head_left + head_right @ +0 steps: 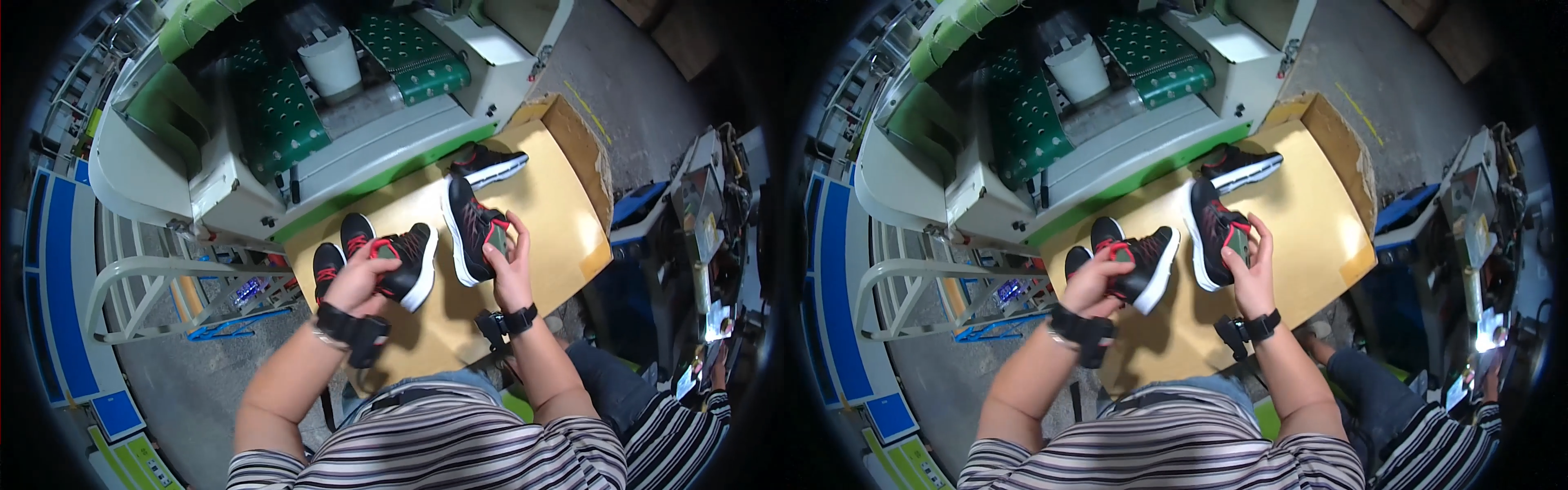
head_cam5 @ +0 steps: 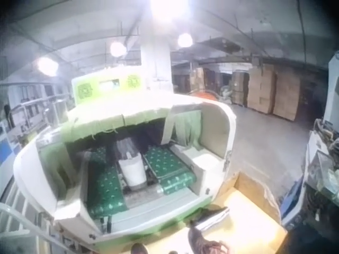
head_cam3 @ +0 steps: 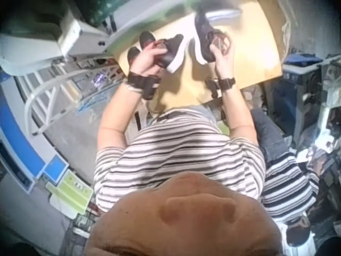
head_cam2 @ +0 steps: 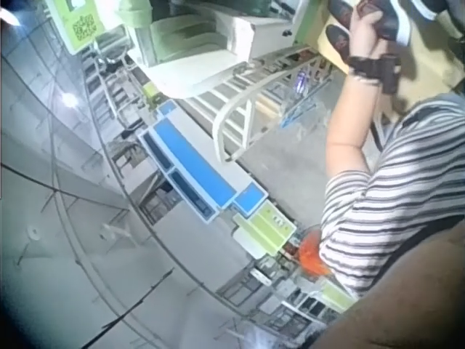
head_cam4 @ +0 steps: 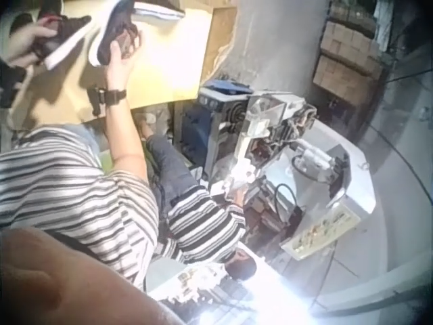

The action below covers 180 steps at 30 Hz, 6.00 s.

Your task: Operating an industrial machine to heat or set shoe components and organizing them on a table.

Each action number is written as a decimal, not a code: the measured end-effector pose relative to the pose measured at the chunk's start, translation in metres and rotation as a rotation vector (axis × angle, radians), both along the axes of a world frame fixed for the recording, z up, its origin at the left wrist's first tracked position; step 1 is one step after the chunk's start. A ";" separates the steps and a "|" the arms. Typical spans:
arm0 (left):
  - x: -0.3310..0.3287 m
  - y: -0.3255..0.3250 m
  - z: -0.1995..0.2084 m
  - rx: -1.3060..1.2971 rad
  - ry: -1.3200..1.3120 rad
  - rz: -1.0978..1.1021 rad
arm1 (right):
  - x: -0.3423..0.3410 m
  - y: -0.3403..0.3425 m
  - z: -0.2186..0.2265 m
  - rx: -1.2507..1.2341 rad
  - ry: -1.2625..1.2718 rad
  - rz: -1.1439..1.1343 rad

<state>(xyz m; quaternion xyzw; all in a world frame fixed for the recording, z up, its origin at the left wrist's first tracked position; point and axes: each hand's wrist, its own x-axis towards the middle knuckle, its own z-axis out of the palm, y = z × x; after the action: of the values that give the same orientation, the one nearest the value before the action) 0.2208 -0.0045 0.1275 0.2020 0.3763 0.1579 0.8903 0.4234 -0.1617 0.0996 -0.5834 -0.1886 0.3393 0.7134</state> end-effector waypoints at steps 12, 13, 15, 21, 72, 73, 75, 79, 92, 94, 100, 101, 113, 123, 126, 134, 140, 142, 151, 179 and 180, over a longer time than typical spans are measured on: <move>0.052 0.247 0.083 1.670 0.972 0.321 | 0.111 0.326 0.090 -0.013 -1.051 -0.129; 0.056 0.244 0.086 1.745 1.032 0.251 | 0.099 0.326 0.084 -0.088 -1.181 -0.254; 0.045 0.191 0.085 1.874 0.846 0.317 | 0.069 0.299 0.065 0.142 -1.253 -0.368; -0.004 0.029 -0.015 1.745 0.779 -0.321 | 0.094 0.112 -0.094 -0.761 -1.434 -0.195; -0.045 0.065 0.039 1.913 0.835 0.122 | 0.006 0.146 0.008 -0.391 -1.394 0.179; -0.057 0.046 0.014 1.922 0.996 -0.019 | 0.007 0.125 -0.034 -0.534 -1.367 0.321; -0.091 0.008 -0.046 1.610 1.238 -0.271 | -0.013 0.078 -0.076 -0.779 -1.162 0.555; -0.116 -0.043 -0.098 1.375 0.874 -0.039 | -0.029 0.013 -0.113 -0.843 -1.261 0.540; -0.118 -0.032 -0.121 1.312 0.766 0.133 | -0.024 0.170 -0.099 -0.429 -0.448 -0.042; -0.133 -0.037 -0.120 1.332 0.806 0.193 | -0.059 0.153 -0.050 -0.373 -0.608 0.194; -0.111 -0.059 -0.155 1.416 0.806 0.310 | -0.163 0.062 -0.094 -0.374 -0.919 0.468; -0.111 -0.064 -0.154 1.380 0.797 0.288 | -0.168 0.056 -0.099 -0.399 -0.865 0.464; -0.115 -0.036 -0.131 1.346 0.782 0.299 | -0.171 0.079 -0.093 -0.389 -0.690 0.409; -0.119 -0.053 -0.130 1.373 0.814 0.329 | -0.177 0.063 -0.095 -0.398 -0.677 0.404; -0.114 -0.066 -0.117 1.510 1.044 0.149 | -0.178 0.060 -0.100 -0.401 -0.671 0.400; -0.069 -0.062 -0.081 1.625 0.665 0.089 | -0.148 0.027 -0.137 -0.273 0.066 0.388; -0.055 -0.074 -0.114 1.746 1.013 -0.251 | -0.151 0.002 -0.109 -0.203 -0.307 0.276; -0.062 -0.071 -0.113 1.761 0.994 -0.223 | -0.142 0.012 -0.078 -0.152 -0.689 0.335; -0.057 -0.072 -0.109 1.793 0.980 -0.236 | 0.024 0.069 -0.062 -1.105 -1.419 0.060; -0.063 -0.075 -0.104 1.706 0.958 -0.253 | 0.033 0.022 -0.044 -0.450 -0.376 0.064; -0.053 -0.076 -0.107 1.644 0.820 -0.149 | 0.029 0.001 -0.060 -0.741 -0.754 0.198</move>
<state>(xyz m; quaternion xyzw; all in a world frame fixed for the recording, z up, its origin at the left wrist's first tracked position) 0.1673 -0.0805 0.0206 0.8347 0.4177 0.2340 0.2719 0.4522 -0.1608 0.0398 -0.8568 -0.3536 0.2155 0.3073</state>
